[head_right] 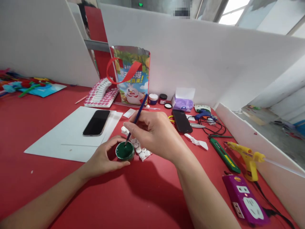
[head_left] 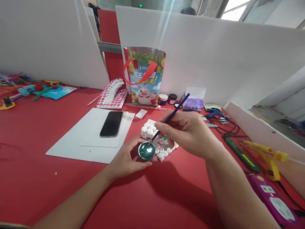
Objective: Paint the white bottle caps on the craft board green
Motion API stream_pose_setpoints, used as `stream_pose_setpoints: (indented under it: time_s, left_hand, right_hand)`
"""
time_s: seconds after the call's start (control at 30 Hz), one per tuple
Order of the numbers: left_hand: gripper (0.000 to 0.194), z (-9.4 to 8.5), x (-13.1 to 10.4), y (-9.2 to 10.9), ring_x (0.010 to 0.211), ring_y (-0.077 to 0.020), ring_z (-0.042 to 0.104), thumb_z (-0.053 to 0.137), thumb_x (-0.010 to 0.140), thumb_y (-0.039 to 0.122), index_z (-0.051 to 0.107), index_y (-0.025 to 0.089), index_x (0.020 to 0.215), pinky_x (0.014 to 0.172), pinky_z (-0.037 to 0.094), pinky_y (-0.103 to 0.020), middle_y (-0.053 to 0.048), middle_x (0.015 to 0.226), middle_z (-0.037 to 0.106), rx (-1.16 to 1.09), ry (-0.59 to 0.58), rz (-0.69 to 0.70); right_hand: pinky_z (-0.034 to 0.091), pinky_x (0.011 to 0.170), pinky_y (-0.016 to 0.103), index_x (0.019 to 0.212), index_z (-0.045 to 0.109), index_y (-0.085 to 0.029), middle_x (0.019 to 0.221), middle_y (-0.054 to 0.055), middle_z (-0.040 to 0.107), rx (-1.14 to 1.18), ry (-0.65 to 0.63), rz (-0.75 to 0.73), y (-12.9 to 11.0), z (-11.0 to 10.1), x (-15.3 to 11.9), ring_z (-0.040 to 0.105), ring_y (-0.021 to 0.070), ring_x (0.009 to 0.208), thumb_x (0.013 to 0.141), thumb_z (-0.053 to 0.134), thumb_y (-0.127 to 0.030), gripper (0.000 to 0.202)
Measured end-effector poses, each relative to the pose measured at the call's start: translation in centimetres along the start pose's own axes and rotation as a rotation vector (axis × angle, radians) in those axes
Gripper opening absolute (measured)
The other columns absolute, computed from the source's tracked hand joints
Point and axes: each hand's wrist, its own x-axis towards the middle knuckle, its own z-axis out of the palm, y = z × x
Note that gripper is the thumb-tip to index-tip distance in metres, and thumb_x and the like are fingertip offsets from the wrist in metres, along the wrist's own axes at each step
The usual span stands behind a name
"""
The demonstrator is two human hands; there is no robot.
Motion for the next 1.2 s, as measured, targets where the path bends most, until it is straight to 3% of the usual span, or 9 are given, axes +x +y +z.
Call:
stream_pose_setpoints:
  time_s: [0.37, 0.57, 0.7, 0.83, 0.97, 1.2]
  left_hand:
    - [0.042, -0.08, 0.0, 0.13, 0.109, -0.0263, 0.066, 0.084, 0.073, 0.034, 0.063, 0.022, 0.108, 0.098, 0.054, -0.039, -0.007, 0.117, 0.07, 0.026, 0.016, 0.005]
    - [0.045, -0.08, 0.08, 0.16, 0.111, -0.0279, 0.066, 0.084, 0.072, 0.036, 0.063, 0.022, 0.109, 0.098, 0.054, -0.041, -0.008, 0.117, 0.07, 0.036, 0.026, 0.001]
    - [0.045, -0.06, 0.1, -0.02, 0.106, -0.0264, 0.067, 0.084, 0.073, 0.036, 0.063, 0.022, 0.11, 0.096, 0.054, -0.04, -0.008, 0.115, 0.07, 0.03, 0.016, 0.011]
    - [0.045, 0.0, 0.08, 0.05, 0.11, -0.0281, 0.067, 0.084, 0.072, 0.035, 0.064, 0.022, 0.11, 0.098, 0.053, -0.04, -0.008, 0.118, 0.07, 0.039, 0.03, 0.001]
    - [0.046, 0.02, 0.07, 0.12, 0.11, -0.028, 0.067, 0.085, 0.071, 0.036, 0.064, 0.022, 0.109, 0.098, 0.054, -0.04, -0.008, 0.119, 0.07, 0.038, 0.025, -0.01]
    - [0.046, -0.05, -0.02, 0.01, 0.112, -0.0281, 0.067, 0.085, 0.071, 0.035, 0.063, 0.023, 0.11, 0.098, 0.054, -0.04, -0.008, 0.12, 0.069, 0.044, 0.031, -0.004]
  right_hand:
    - [0.037, 0.048, 0.026, 0.073, 0.068, -0.017, 0.055, -0.002, 0.063, -0.053, -0.08, 0.021, 0.45, 0.43, 0.1, 0.054, 0.0115, 0.049, 0.094, 0.067, -0.029, 0.024]
    - [0.037, 0.048, 0.025, 0.07, 0.067, -0.017, 0.053, -0.002, 0.06, -0.044, -0.004, 0.03, 0.15, 0.42, 0.12, 0.054, 0.0117, 0.049, 0.093, 0.067, -0.028, 0.025]
    - [0.037, 0.048, 0.026, 0.072, 0.068, -0.017, 0.056, -0.001, 0.064, -0.038, -0.075, 0.045, 0.28, 0.49, 0.06, 0.055, 0.0119, 0.05, 0.094, 0.067, -0.029, 0.024]
    - [0.038, 0.049, 0.026, 0.072, 0.068, -0.017, 0.056, -0.001, 0.063, -0.053, -0.028, 0.03, 0.42, 0.38, 0.11, 0.055, 0.0118, 0.05, 0.094, 0.067, -0.028, 0.024]
    - [0.041, 0.049, 0.026, 0.077, 0.07, -0.017, 0.06, 0.0, 0.067, -0.016, -0.095, 0.051, 0.42, 0.38, 0.16, 0.057, 0.012, 0.05, 0.094, 0.066, -0.029, 0.021]
    - [0.04, 0.048, 0.025, 0.075, 0.069, -0.017, 0.058, -0.001, 0.066, -0.009, -0.102, 0.041, 0.41, 0.38, 0.26, 0.057, 0.0118, 0.049, 0.094, 0.066, -0.028, 0.022]
